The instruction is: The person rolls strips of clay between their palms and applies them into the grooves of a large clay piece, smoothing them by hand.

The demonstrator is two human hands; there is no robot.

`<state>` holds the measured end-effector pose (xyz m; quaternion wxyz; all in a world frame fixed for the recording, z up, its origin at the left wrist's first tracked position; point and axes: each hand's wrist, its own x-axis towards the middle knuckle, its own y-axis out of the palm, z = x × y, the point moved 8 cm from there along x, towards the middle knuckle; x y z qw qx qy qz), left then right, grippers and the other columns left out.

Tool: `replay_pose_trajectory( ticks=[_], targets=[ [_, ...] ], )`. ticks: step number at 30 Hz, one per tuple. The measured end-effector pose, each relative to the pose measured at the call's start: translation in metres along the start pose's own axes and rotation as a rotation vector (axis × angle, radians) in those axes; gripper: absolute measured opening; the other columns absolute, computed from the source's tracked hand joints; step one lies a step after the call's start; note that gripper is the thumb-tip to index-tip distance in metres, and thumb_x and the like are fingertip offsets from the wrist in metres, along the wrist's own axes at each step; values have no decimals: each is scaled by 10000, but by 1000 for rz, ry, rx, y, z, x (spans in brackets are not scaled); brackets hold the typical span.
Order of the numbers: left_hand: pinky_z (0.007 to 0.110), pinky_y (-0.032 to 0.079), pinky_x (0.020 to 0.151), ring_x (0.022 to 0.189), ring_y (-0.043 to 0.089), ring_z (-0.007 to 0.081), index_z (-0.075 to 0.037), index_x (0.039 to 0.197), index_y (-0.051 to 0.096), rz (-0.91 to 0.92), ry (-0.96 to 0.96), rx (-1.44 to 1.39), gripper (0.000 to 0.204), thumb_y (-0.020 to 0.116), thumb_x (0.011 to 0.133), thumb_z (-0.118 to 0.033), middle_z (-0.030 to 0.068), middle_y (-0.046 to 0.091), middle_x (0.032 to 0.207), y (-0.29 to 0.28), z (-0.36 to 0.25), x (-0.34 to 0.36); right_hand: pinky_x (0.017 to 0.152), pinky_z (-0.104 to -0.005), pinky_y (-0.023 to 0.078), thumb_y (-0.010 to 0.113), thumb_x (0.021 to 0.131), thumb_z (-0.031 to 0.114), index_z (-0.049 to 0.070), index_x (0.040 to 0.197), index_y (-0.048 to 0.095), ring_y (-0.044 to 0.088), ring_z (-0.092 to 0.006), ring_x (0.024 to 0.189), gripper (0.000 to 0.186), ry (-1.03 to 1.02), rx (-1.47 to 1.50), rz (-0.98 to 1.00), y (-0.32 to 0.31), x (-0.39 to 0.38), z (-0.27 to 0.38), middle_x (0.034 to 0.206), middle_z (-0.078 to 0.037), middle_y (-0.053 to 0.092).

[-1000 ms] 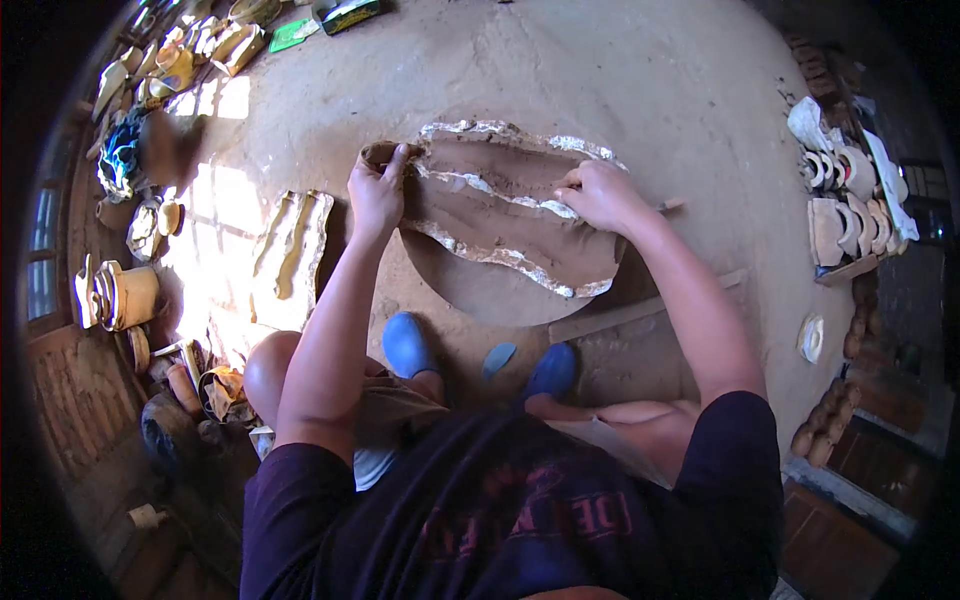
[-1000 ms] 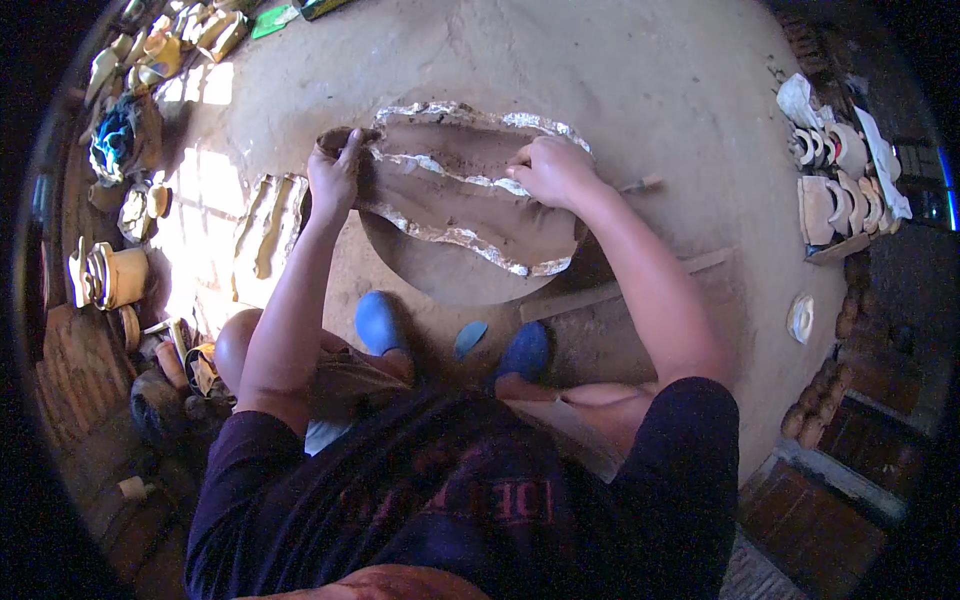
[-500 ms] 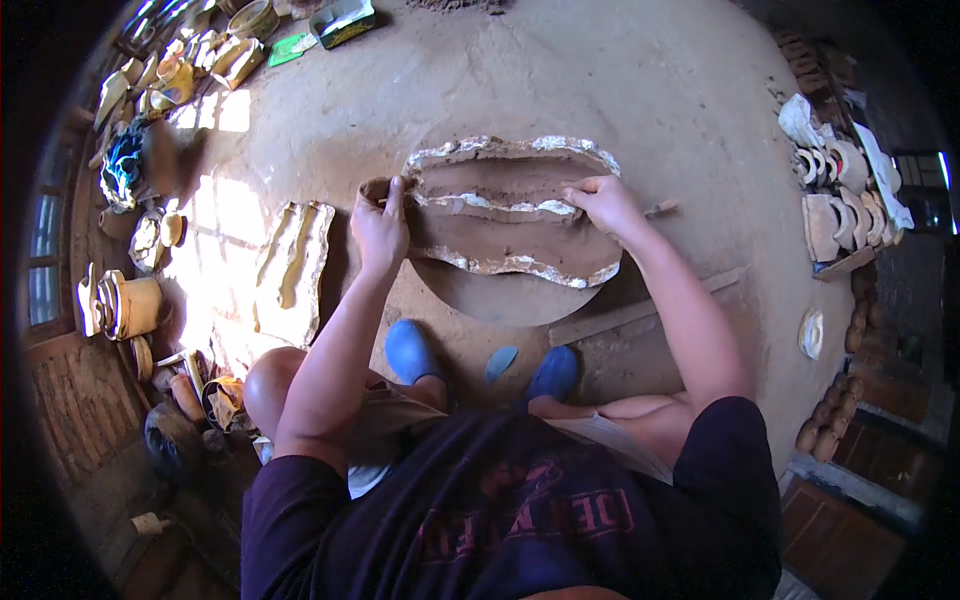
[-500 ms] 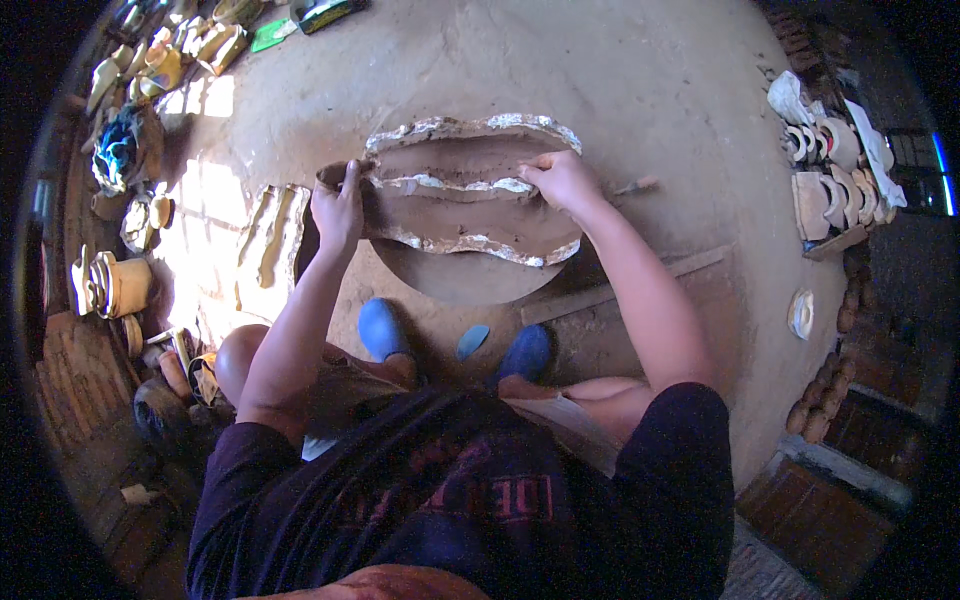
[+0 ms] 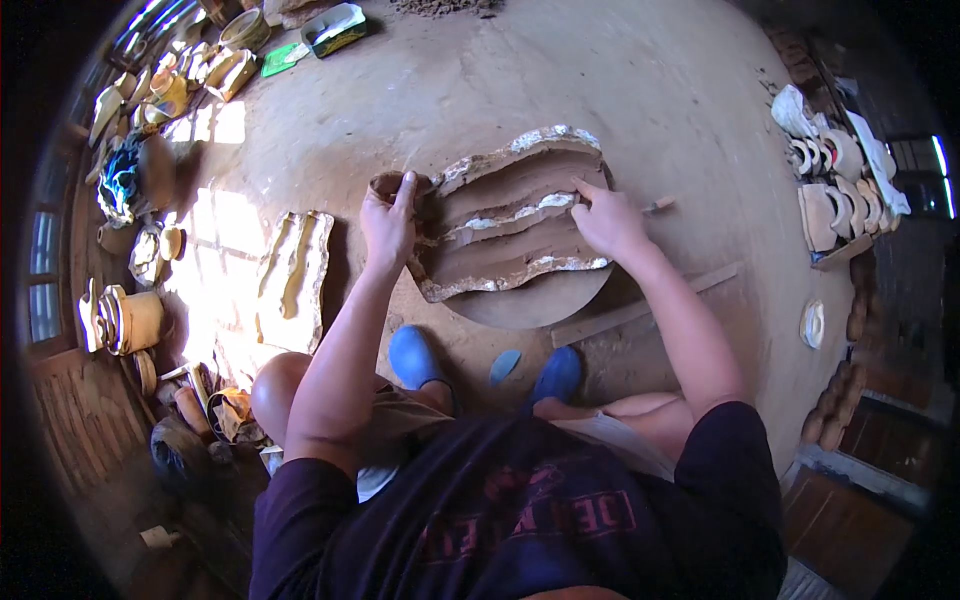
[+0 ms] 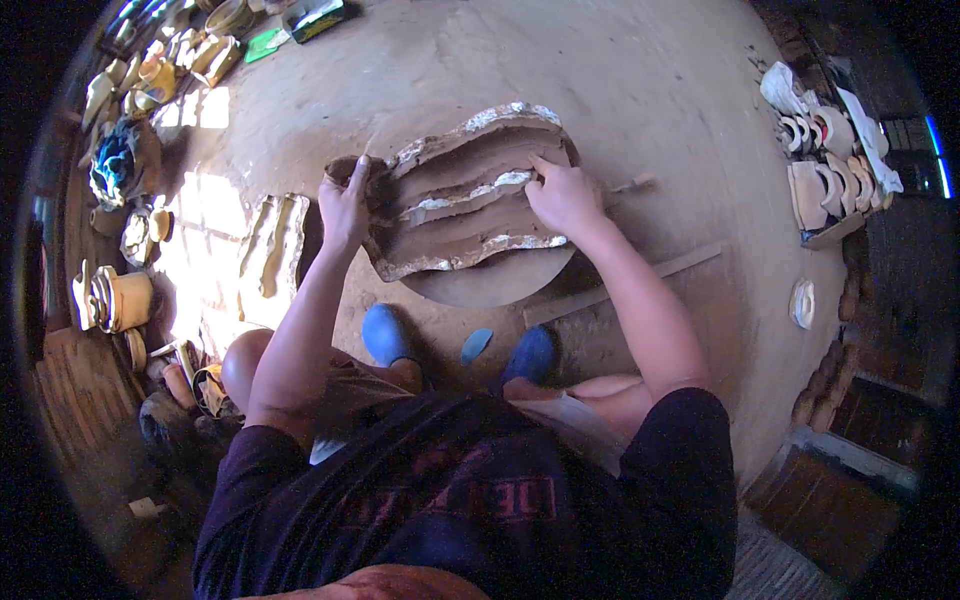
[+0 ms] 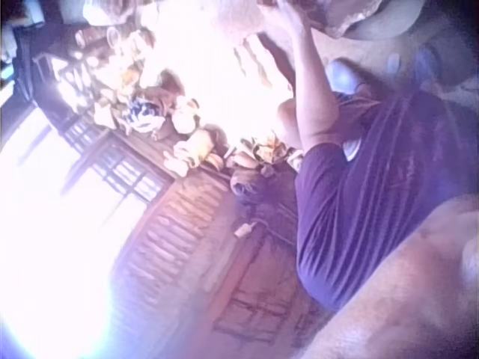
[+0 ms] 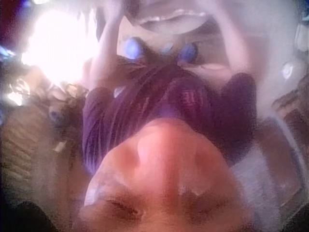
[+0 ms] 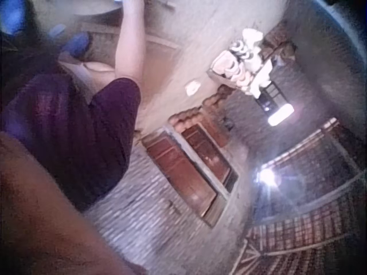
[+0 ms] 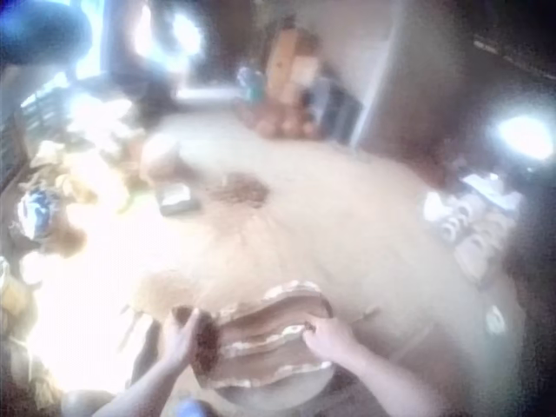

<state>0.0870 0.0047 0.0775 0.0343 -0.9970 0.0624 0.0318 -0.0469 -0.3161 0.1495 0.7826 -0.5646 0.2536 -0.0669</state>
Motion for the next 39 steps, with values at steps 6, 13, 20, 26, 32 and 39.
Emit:
replay_pose_trajectory(
  ticks=[6, 13, 20, 26, 32, 39],
  targets=[
    [311, 535, 717, 796, 671, 106, -14, 953, 759, 20, -84, 90, 289, 721, 1019, -293, 54, 764, 869, -6, 9, 14, 1080, -523, 496, 546, 906, 270, 162, 1524, 566, 676, -456, 1147, 628, 3, 216, -50, 1, 13, 2, 1210, -285, 709],
    [282, 517, 795, 851, 631, 80, 0, 1008, 701, 220, 91, -1, 196, 711, 1034, -194, 28, 747, 923, 38, -1, 2, 707, -396, 574, 567, 892, 165, 137, 1583, 497, 684, -259, 706, 695, -363, -30, -348, 7, 30, 26, 855, -156, 727],
    [293, 511, 836, 918, 619, 78, -23, 1050, 688, 327, -4, -144, 205, 736, 1025, -221, -5, 691, 975, 47, 2, -10, 489, -264, 453, 638, 858, 124, 63, 1584, 482, 592, -77, 603, 745, 170, 955, 158, 37, 49, -3, 797, -23, 662],
    [317, 538, 869, 933, 652, 117, -6, 1065, 712, 289, -2, -107, 195, 765, 989, -178, 42, 718, 993, 41, 5, -11, 661, -314, 550, 673, 819, 184, 75, 1516, 580, 685, -149, 729, 712, 61, 559, 227, 24, 53, 26, 910, -123, 748],
    [320, 528, 885, 944, 644, 123, -1, 1063, 707, 252, -8, -109, 207, 760, 992, -188, 42, 711, 981, 41, 12, -7, 848, -368, 567, 674, 807, 194, 59, 1501, 580, 739, -267, 883, 713, -176, 191, 185, 13, 49, 55, 999, -194, 780],
    [316, 522, 877, 935, 634, 119, -3, 1059, 705, 275, 32, -97, 214, 761, 993, -199, 38, 706, 983, 43, 12, -6, 944, -451, 574, 655, 810, 185, 108, 1530, 548, 740, -399, 943, 732, -316, -40, 165, 21, 36, 69, 1010, -295, 740]
  ],
)
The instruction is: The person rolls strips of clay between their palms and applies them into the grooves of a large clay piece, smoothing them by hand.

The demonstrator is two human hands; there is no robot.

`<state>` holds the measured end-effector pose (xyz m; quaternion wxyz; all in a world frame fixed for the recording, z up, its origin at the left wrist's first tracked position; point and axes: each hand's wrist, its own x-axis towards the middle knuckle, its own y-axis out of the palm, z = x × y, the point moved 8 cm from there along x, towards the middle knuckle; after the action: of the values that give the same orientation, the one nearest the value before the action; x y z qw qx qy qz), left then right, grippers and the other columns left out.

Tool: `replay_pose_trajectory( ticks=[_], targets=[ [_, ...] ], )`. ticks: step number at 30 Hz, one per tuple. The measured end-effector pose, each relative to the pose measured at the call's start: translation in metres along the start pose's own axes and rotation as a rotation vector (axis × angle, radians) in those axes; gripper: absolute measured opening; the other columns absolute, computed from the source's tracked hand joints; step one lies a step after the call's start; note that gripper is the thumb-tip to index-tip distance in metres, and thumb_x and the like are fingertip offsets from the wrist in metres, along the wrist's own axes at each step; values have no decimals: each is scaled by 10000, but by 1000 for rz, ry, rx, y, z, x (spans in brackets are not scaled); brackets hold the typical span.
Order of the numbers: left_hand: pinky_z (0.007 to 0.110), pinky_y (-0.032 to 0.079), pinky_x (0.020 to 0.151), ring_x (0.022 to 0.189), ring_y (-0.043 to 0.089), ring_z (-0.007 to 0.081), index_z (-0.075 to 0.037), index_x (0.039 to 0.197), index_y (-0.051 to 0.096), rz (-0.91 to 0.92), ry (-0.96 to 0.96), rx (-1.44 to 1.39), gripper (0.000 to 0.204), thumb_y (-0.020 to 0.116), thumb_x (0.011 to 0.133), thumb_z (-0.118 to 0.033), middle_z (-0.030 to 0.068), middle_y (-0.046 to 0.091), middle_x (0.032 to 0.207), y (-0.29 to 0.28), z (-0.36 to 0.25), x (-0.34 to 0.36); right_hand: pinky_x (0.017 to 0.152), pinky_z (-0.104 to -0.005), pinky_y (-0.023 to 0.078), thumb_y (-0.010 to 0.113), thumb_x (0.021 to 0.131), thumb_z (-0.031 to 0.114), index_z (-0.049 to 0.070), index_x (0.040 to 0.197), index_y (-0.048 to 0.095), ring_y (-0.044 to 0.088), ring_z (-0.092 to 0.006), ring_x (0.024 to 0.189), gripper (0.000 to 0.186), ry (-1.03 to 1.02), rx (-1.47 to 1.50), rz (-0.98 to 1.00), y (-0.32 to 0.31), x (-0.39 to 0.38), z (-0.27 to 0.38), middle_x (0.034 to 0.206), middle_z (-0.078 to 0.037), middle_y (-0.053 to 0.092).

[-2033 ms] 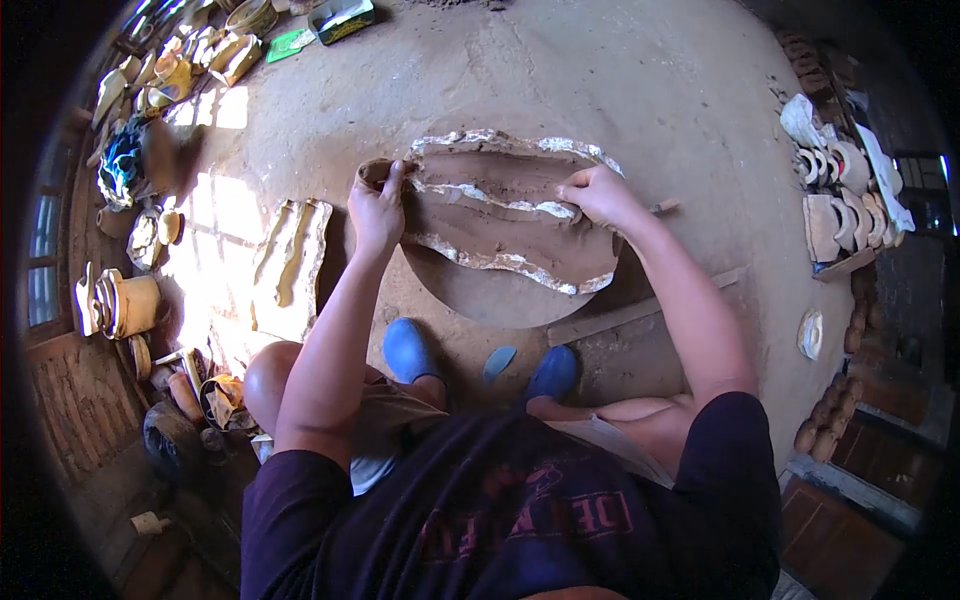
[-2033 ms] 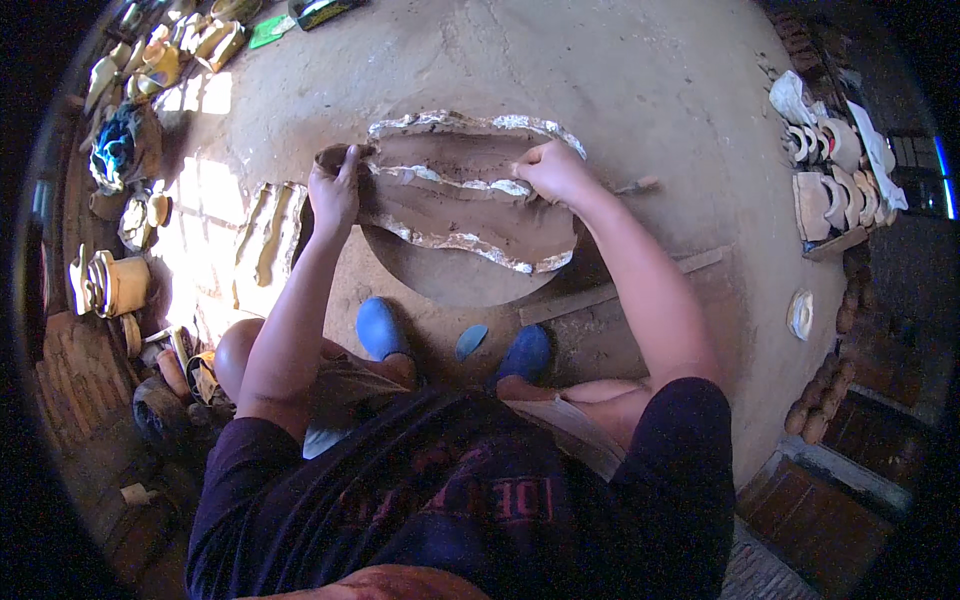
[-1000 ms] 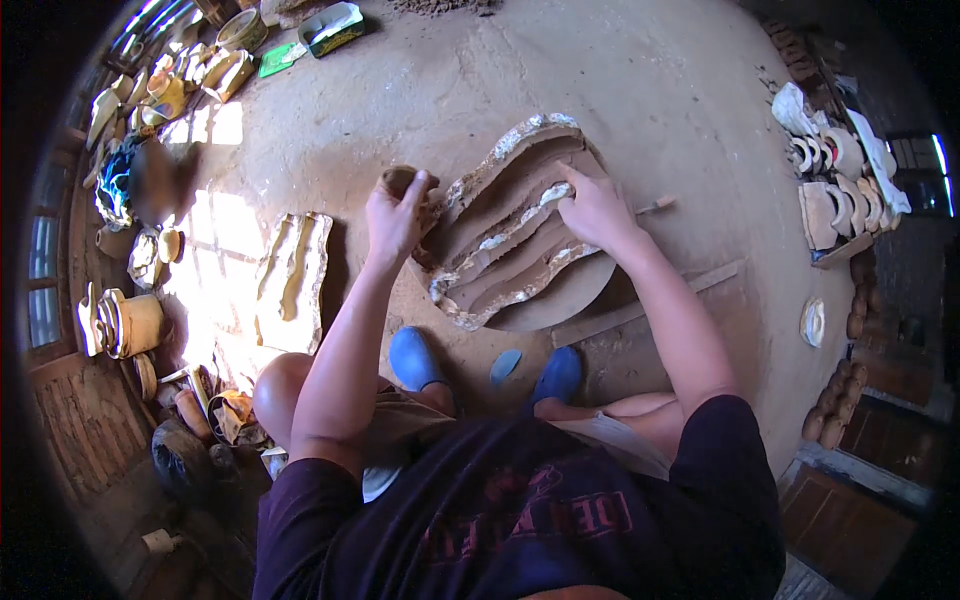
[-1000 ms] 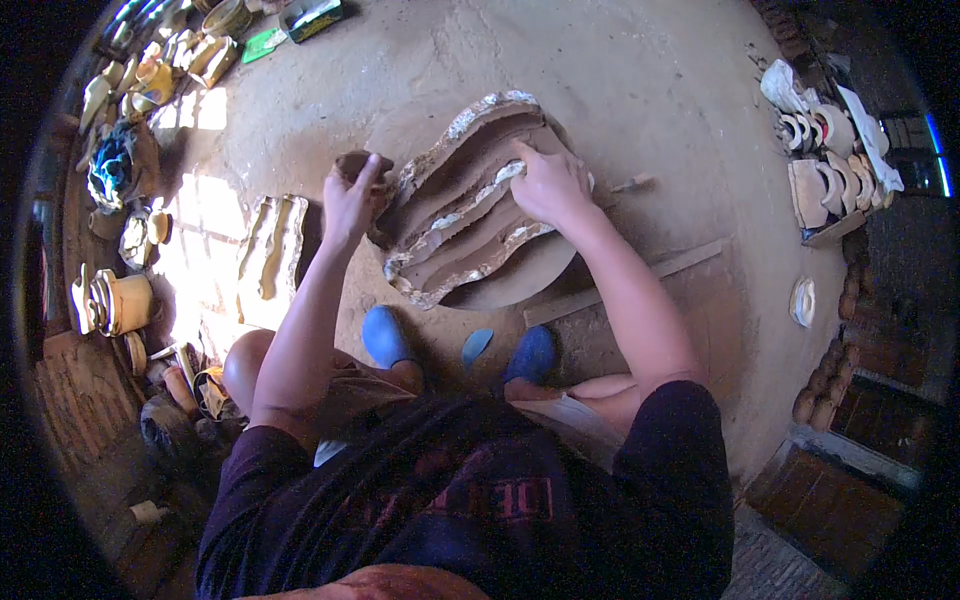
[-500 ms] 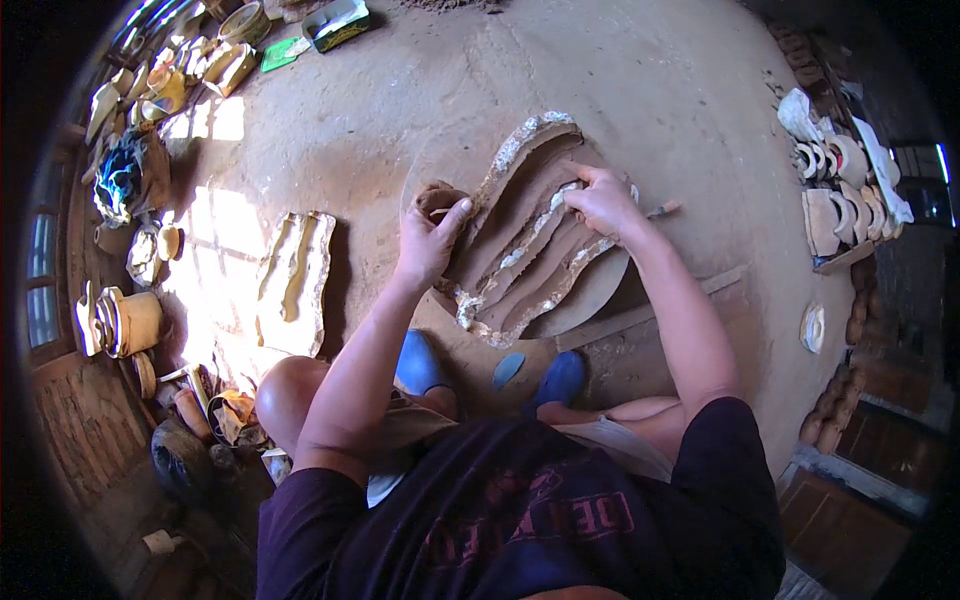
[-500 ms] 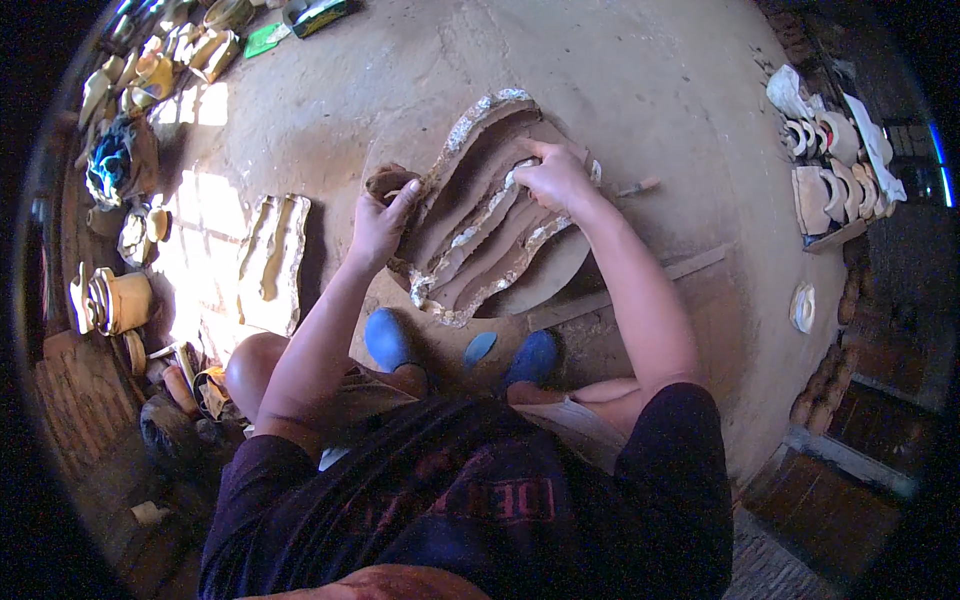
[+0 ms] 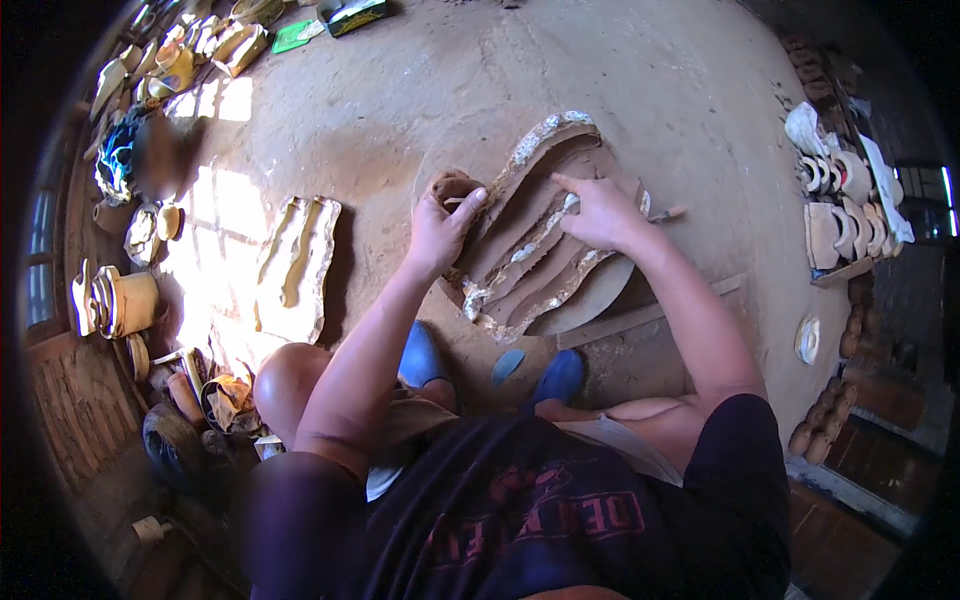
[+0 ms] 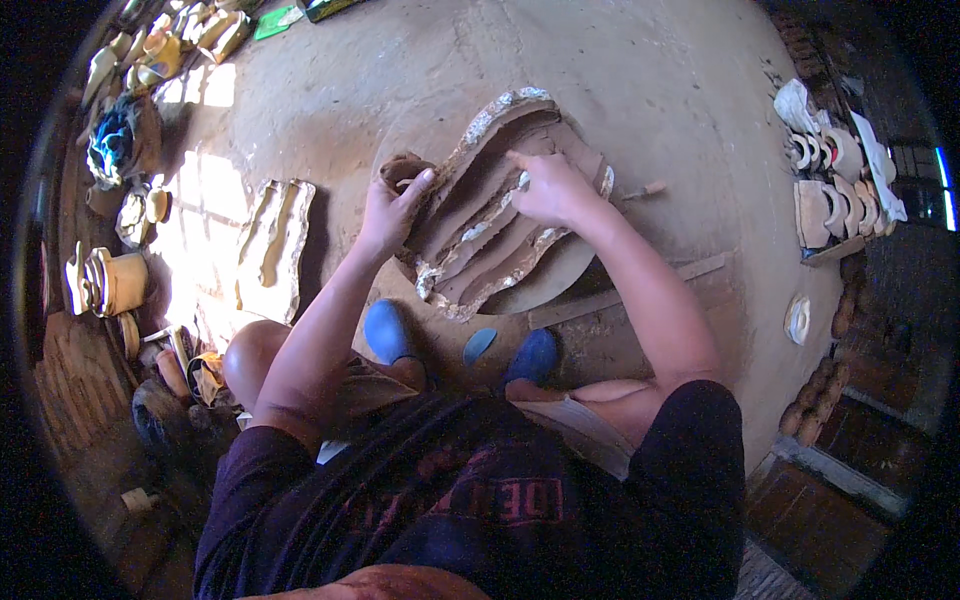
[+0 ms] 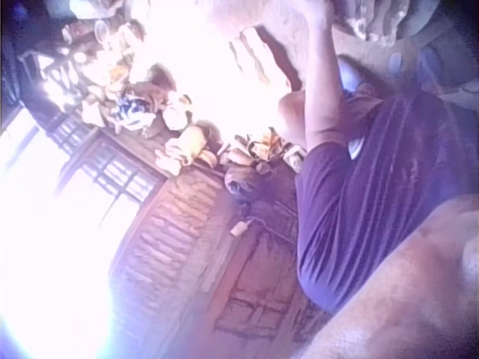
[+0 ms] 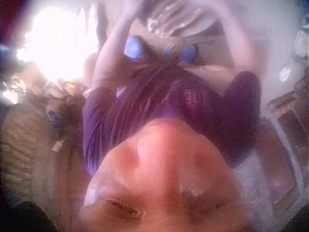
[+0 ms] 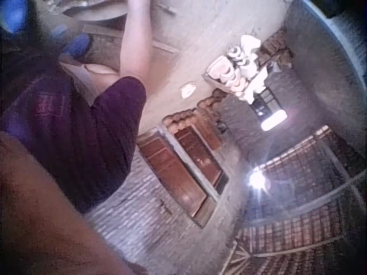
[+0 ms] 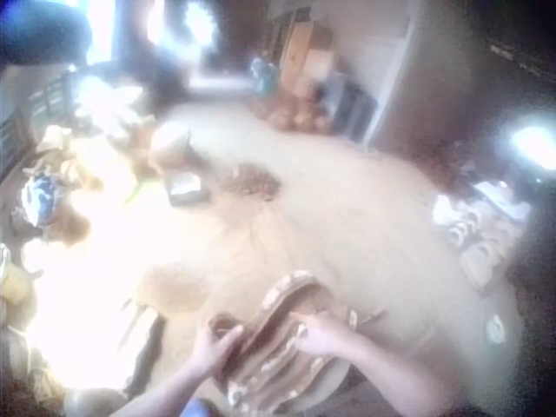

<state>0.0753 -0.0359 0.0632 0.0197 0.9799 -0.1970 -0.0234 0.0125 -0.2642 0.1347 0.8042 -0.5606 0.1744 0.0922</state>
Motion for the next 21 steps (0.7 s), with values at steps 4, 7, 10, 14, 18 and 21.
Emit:
replay_pose_trajectory(
  ticks=[4, 7, 10, 14, 18, 21],
  targets=[
    [314, 523, 872, 932, 632, 116, -7, 1067, 696, -20, -5, 11, 228, 754, 1003, -218, 36, 706, 979, -1, 1, 1, 919, -461, 582, 636, 807, 171, 113, 1545, 528, 737, -412, 895, 748, 31, 38, 65, 0, -8, 10, 953, -293, 737],
    [317, 528, 867, 924, 637, 118, -10, 1075, 692, -36, -11, 2, 234, 746, 1011, -227, 42, 714, 981, -1, 3, -1, 911, -470, 584, 630, 803, 167, 113, 1545, 528, 739, -411, 879, 751, 4, 12, 58, -1, -11, 15, 918, -292, 732],
    [321, 534, 862, 922, 649, 122, -10, 1081, 690, -41, -15, 16, 237, 741, 1015, -232, 56, 728, 987, -2, 6, -1, 933, -470, 578, 628, 798, 163, 119, 1544, 530, 736, -418, 923, 755, -5, 26, 76, 1, -14, 22, 955, -314, 727],
    [328, 542, 865, 935, 667, 131, -7, 1087, 687, -48, -15, 0, 246, 742, 1014, -235, 76, 745, 992, -1, 9, -1, 1074, -496, 520, 654, 786, 195, 58, 1525, 538, 673, -492, 1136, 760, -22, 11, 94, 8, -13, 23, 1144, -365, 694],
    [334, 542, 869, 934, 672, 142, -4, 1092, 684, -57, -11, 38, 256, 738, 1017, -242, 85, 748, 981, -2, 7, -4, 1072, -494, 524, 654, 793, 220, 49, 1521, 540, 671, -490, 1140, 756, -16, 16, 134, 14, -12, 25, 1147, -369, 692],
    [316, 515, 875, 930, 625, 111, 0, 1062, 698, -86, -23, 23, 217, 686, 1051, -216, 29, 710, 971, -5, 10, -6, 1059, -492, 531, 648, 798, 228, 60, 1513, 552, 679, -479, 1132, 741, -50, 0, 128, 15, -11, 32, 1143, -369, 694]
  ],
)
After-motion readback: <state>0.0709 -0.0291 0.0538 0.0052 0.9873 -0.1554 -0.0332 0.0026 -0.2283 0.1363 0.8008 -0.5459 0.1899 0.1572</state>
